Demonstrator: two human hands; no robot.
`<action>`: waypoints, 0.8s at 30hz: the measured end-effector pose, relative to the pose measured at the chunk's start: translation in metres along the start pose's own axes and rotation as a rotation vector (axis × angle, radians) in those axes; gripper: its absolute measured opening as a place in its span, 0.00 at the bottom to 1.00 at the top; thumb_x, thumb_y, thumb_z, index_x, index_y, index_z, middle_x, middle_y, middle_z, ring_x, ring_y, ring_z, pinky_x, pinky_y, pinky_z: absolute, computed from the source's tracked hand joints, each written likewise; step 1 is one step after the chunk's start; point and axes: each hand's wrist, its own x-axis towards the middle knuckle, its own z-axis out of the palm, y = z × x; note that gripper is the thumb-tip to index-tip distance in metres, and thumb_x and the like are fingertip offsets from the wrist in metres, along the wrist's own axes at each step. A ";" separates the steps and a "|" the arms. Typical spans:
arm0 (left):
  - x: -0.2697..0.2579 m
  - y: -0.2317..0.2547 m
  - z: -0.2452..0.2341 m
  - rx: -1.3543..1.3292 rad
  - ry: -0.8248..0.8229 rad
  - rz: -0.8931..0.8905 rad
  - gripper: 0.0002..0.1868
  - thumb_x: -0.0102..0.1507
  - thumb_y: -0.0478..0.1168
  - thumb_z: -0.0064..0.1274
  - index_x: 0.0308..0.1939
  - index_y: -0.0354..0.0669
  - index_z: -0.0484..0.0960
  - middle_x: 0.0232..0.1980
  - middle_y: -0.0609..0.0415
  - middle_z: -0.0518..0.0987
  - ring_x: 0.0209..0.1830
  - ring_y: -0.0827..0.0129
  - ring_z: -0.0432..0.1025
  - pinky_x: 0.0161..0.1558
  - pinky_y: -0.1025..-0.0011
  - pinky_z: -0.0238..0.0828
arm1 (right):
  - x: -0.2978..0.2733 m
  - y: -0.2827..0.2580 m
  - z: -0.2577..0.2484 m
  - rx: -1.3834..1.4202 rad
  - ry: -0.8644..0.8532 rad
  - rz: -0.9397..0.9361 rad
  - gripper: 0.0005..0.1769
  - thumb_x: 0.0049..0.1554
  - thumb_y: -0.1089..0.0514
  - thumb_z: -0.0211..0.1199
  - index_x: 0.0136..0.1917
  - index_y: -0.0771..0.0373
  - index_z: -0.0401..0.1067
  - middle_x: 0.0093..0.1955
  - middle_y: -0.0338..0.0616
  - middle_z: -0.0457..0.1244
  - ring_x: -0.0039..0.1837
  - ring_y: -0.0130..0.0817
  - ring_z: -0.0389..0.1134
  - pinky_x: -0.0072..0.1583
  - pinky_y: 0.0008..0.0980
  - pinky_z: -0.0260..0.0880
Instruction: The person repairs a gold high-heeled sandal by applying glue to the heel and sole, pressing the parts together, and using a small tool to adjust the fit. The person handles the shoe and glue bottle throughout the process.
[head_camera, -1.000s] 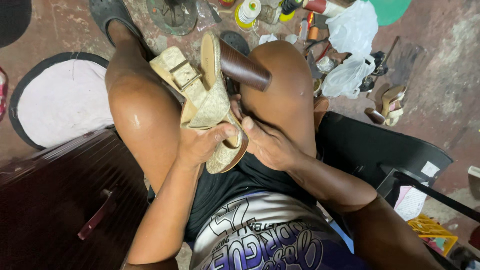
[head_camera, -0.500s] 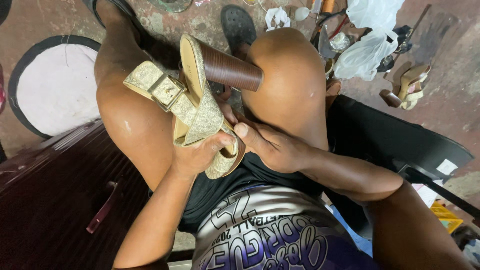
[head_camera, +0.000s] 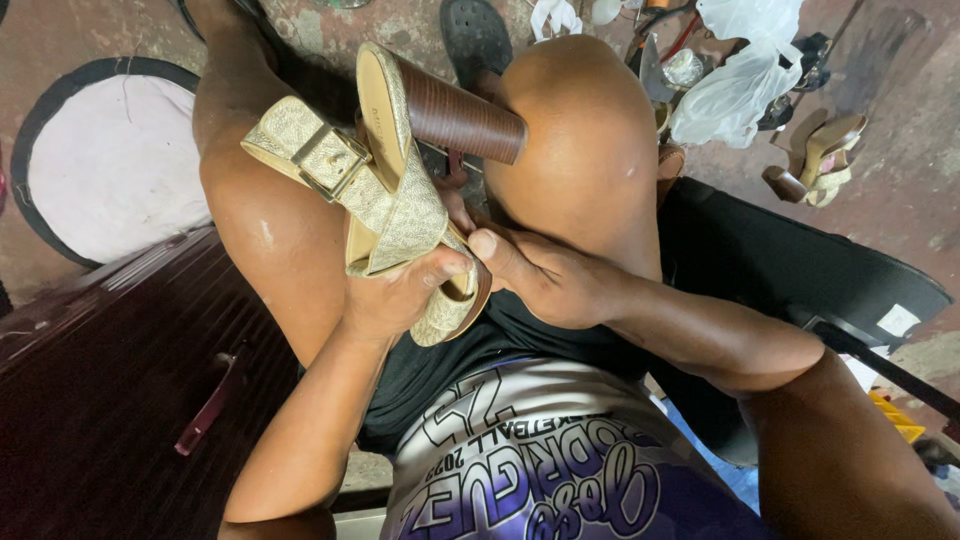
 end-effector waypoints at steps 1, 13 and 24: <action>0.001 0.000 0.000 0.009 -0.008 0.017 0.27 0.63 0.52 0.69 0.53 0.36 0.76 0.45 0.54 0.80 0.46 0.69 0.75 0.68 0.61 0.68 | 0.001 0.000 0.000 -0.011 -0.002 0.017 0.32 0.72 0.44 0.34 0.69 0.69 0.67 0.51 0.48 0.63 0.51 0.30 0.62 0.56 0.32 0.68; 0.000 0.000 -0.001 0.007 -0.037 0.019 0.26 0.65 0.51 0.68 0.55 0.36 0.77 0.44 0.54 0.80 0.48 0.69 0.75 0.72 0.60 0.67 | 0.000 0.000 0.000 0.067 -0.046 -0.108 0.31 0.72 0.45 0.34 0.74 0.70 0.61 0.61 0.45 0.64 0.59 0.28 0.64 0.64 0.31 0.68; -0.001 0.000 0.000 -0.028 -0.012 -0.006 0.31 0.63 0.52 0.68 0.60 0.37 0.74 0.47 0.55 0.80 0.48 0.71 0.75 0.71 0.63 0.68 | 0.000 0.001 -0.001 -0.025 -0.015 -0.149 0.29 0.73 0.48 0.34 0.75 0.72 0.59 0.65 0.48 0.63 0.66 0.31 0.63 0.69 0.32 0.63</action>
